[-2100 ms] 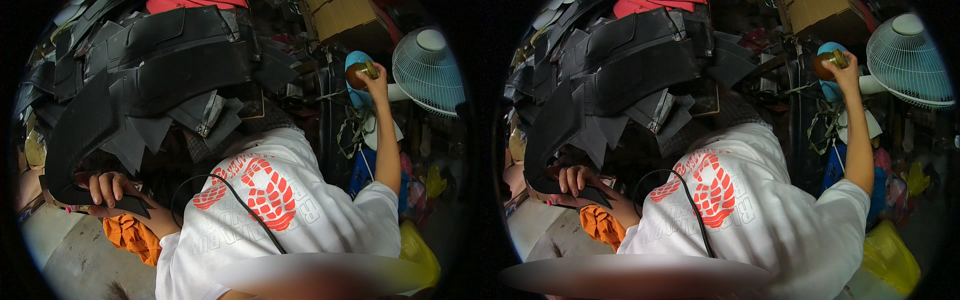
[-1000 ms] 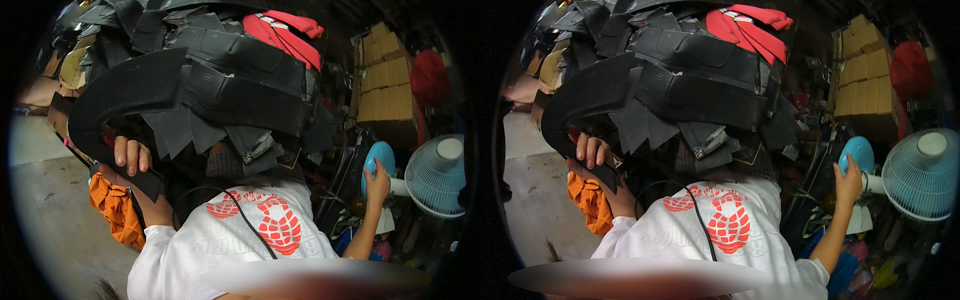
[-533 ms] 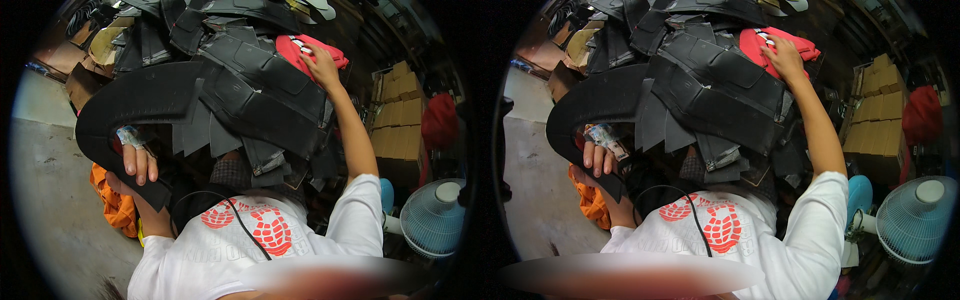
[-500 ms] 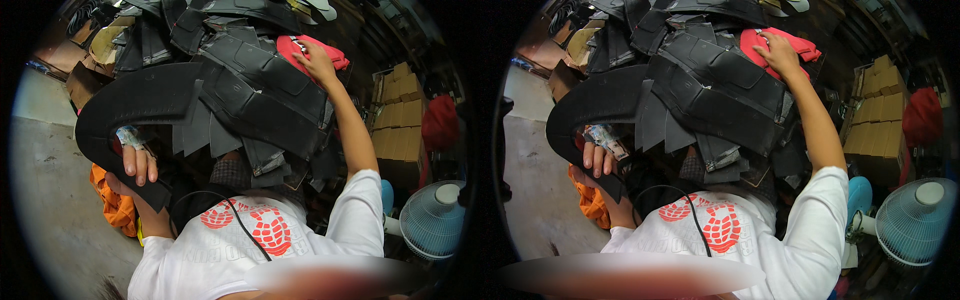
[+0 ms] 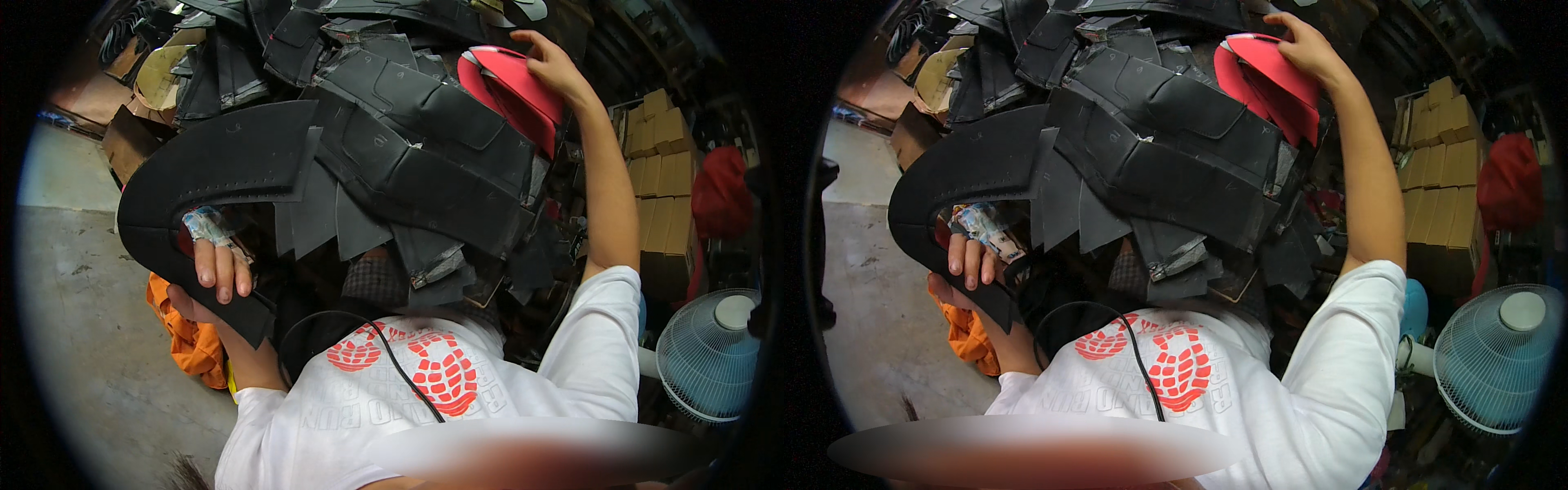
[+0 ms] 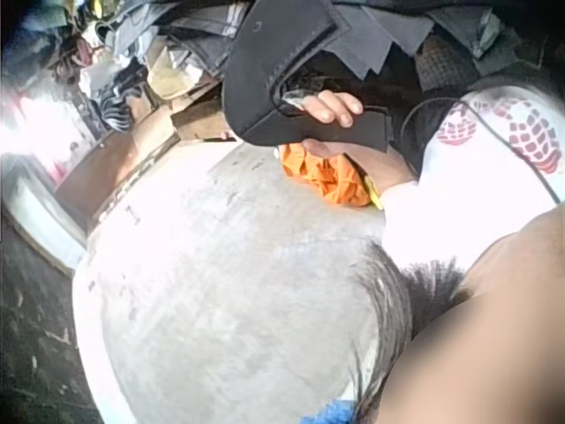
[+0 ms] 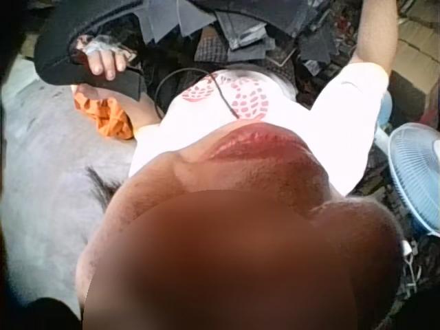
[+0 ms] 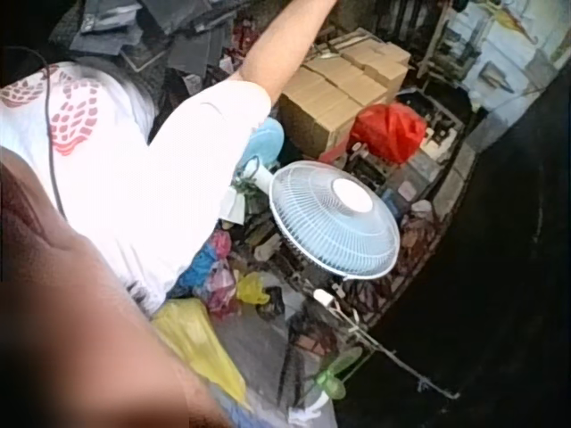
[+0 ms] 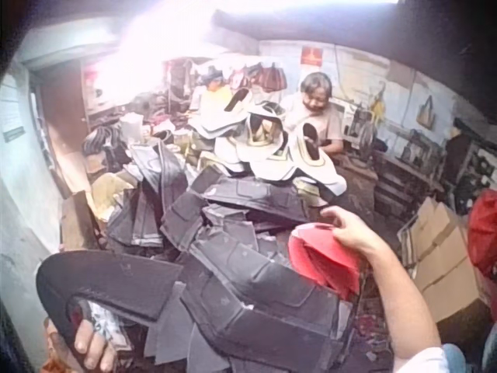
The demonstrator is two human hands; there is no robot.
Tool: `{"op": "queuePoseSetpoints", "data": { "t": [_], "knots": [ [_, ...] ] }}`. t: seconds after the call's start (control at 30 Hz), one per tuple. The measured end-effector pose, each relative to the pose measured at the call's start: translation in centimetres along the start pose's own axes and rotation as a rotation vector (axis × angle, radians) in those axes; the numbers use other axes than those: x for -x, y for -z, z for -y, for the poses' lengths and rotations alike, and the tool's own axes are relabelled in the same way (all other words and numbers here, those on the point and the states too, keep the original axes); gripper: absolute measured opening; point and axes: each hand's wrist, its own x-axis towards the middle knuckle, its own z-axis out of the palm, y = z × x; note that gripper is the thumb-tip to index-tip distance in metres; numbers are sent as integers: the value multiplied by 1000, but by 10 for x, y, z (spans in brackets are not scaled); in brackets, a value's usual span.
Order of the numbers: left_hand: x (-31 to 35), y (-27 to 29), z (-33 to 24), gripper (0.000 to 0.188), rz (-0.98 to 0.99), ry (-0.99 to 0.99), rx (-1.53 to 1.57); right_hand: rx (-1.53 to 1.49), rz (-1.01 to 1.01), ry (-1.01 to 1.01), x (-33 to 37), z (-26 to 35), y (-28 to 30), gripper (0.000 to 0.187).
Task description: The person sits on the floor and repeatedly picks up, inspects, and places down black rubber or foam pieces from a large pile. They handle the pieces one at a time, turning them over and moving them within the pile.
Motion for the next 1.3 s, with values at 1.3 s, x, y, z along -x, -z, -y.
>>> {"op": "queuePoseSetpoints", "data": {
  "t": [1.3],
  "knots": [
    [3, -3, 3, 44, 17, -37, 36, -731, -336, -369, 90, -3, 79, 69]
  ]
}}
